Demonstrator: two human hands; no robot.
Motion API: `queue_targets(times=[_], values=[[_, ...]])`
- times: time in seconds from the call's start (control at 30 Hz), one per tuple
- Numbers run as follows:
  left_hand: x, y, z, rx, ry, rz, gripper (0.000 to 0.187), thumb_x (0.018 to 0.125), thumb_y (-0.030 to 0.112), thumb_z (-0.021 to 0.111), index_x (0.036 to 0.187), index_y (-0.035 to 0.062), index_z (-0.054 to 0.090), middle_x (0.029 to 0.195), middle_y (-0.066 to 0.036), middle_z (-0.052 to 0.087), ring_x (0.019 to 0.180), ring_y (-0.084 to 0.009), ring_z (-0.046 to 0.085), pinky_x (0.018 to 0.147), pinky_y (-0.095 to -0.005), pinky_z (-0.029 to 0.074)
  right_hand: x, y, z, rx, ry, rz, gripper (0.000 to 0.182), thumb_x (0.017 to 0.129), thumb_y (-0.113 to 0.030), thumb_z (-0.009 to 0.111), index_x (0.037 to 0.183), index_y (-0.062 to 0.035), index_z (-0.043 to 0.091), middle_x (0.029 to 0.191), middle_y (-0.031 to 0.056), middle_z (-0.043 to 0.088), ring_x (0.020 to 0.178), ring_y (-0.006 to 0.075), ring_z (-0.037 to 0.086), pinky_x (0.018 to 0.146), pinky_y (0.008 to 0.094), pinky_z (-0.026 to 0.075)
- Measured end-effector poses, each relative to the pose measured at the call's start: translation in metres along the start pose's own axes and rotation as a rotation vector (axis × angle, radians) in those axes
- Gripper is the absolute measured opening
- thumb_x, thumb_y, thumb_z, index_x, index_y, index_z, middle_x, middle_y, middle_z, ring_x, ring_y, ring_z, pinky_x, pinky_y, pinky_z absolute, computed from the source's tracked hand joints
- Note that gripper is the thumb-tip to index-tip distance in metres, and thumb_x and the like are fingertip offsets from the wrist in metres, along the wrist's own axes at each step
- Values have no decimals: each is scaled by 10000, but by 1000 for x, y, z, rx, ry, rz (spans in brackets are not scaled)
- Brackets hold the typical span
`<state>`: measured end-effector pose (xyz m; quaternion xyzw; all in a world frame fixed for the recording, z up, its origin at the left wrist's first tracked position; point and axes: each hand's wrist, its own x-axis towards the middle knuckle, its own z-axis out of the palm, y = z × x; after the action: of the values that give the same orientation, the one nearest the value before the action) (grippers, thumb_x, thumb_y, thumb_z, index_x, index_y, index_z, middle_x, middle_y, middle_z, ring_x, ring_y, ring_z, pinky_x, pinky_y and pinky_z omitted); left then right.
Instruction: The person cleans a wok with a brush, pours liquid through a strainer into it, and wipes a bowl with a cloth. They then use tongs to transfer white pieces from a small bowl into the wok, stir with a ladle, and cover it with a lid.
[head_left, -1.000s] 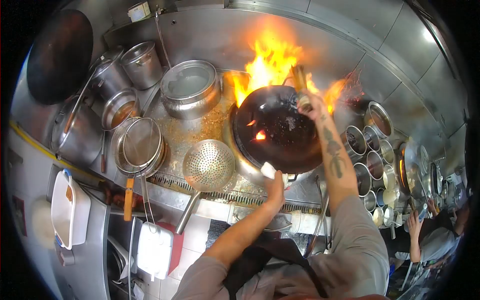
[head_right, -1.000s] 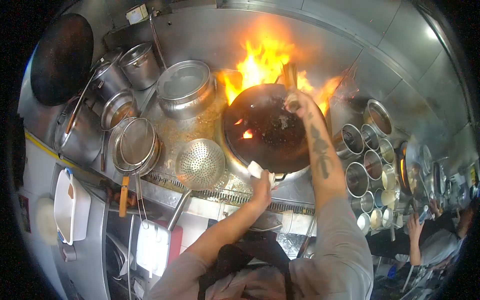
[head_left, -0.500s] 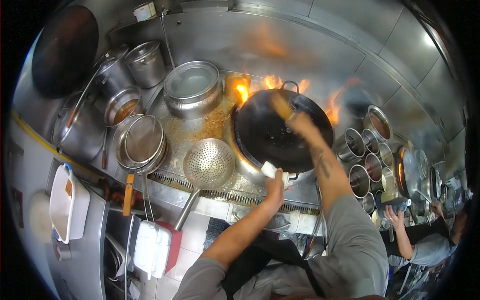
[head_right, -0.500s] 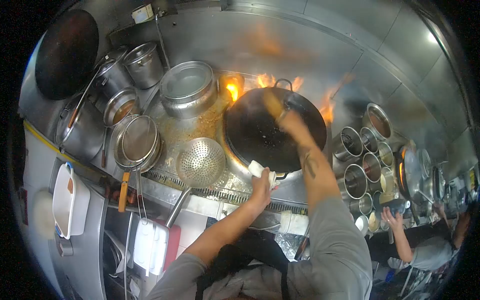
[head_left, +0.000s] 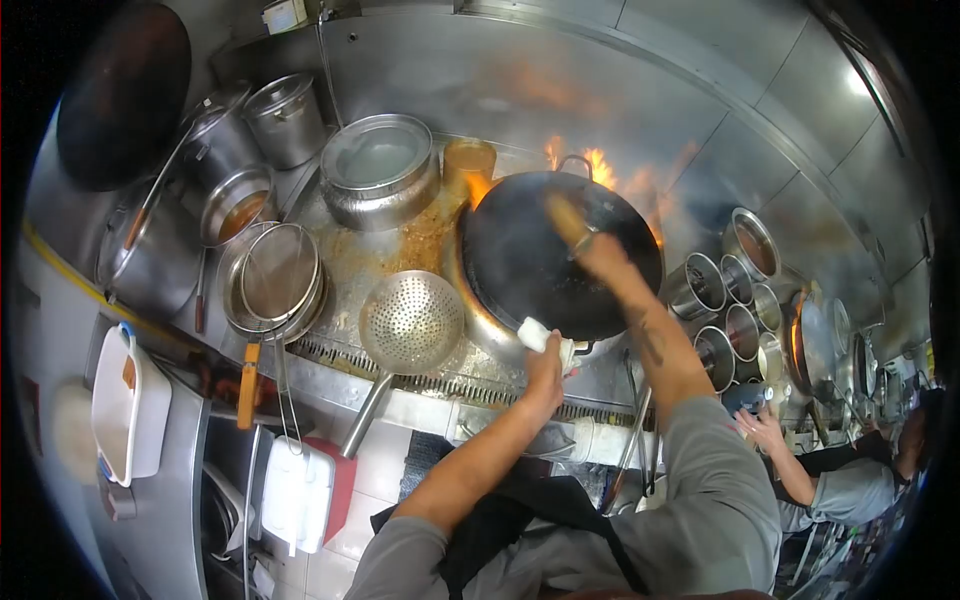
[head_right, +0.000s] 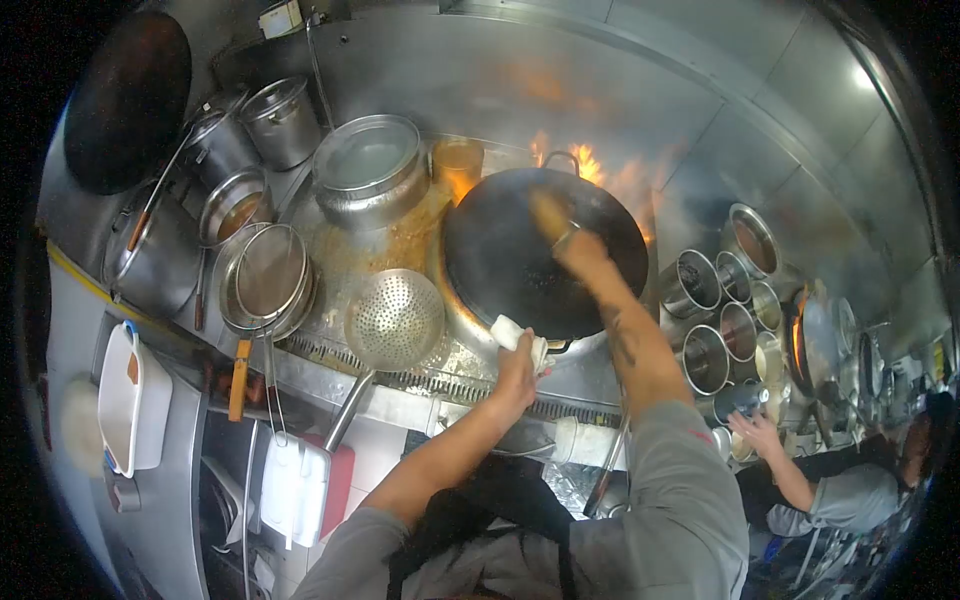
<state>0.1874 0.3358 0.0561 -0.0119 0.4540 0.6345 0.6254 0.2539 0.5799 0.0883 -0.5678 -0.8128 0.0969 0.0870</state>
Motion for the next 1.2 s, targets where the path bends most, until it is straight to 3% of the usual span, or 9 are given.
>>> queue_targets(times=[0.07, 0.2, 0.33, 0.53, 0.67, 0.7, 0.83, 1.07, 1.2], values=[[2, -1, 1, -7, -29, 27, 192, 886, 255, 554, 991, 111, 482, 843, -47, 576, 660, -166, 585, 444, -310, 468, -54, -32, 6, 171, -190, -417, 382, 763, -357, 644, 1040, -94, 656, 844, 189, 663, 865, 366, 636, 760, 414, 498], [3, 0, 4, -45, 0, 83, 203, 884, 248, 562, 1000, 100, 487, 841, -50, 579, 633, -162, 585, 431, -299, 471, -6, 57, -23, -320, -23, -51, 439, 781, -356, 629, 1141, -108, 581, 882, 182, 661, 795, 341, 649, 706, 439, 509], [0, -1, 0, -39, -32, 91, 206, 886, 256, 560, 1008, 108, 484, 831, -45, 577, 624, -160, 579, 441, -302, 478, 36, 65, -8, 239, 559, 54, 315, 783, -327, 634, 968, -71, 616, 638, 100, 634, 520, 224, 614, 494, 371, 488], [7, -5, -5, -14, -81, 11, 235, 916, 346, 509, 1003, 128, 495, 839, -38, 580, 628, -165, 579, 452, -317, 470, -101, -79, -57, 276, -414, -284, 243, 809, -313, 617, 906, -92, 650, 630, 63, 620, 497, 176, 586, 466, 321, 454], [-8, -1, -5, -59, -83, -82, 269, 929, 392, 473, 990, 134, 517, 829, -37, 582, 620, -162, 573, 446, -316, 450, -44, 80, -55, -223, -328, -394, 318, 797, -344, 626, 891, -41, 644, 752, 202, 644, 682, 348, 636, 606, 427, 484], [-8, -8, -11, -78, -148, -43, 288, 926, 399, 478, 983, 120, 521, 813, -40, 580, 619, -166, 569, 447, -316, 439, -10, 112, -63, -305, -148, 29, 345, 817, -345, 594, 874, -7, 633, 781, 230, 630, 747, 397, 618, 643, 452, 483], [-40, 3, -14, -42, -118, -185, 328, 916, 425, 487, 966, 103, 532, 783, -39, 581, 614, -169, 568, 453, -327, 443, 19, 82, -46, -24, 543, 66, 342, 833, -335, 571, 833, 3, 623, 689, 200, 630, 641, 352, 634, 532, 433, 479], [-112, 45, -149, 235, -272, -313, 486, 852, 433, 596, 1131, 44, 512, 793, -62, 606, 606, -169, 598, 437, -299, 471, -83, 0, -20, 293, -405, -366, 436, 758, -345, 678, 1143, -148, 622, 819, 204, 654, 721, 332, 647, 694, 399, 516], [-173, 74, -229, 96, -182, -218, 488, 833, 273, 652, 1204, 24, 457, 895, -103, 620, 709, -205, 633, 550, -319, 536, 5, 99, -63, -101, 48, -17, 393, 759, -320, 673, 1062, -72, 633, 773, 167, 657, 693, 292, 648, 633, 386, 513]])
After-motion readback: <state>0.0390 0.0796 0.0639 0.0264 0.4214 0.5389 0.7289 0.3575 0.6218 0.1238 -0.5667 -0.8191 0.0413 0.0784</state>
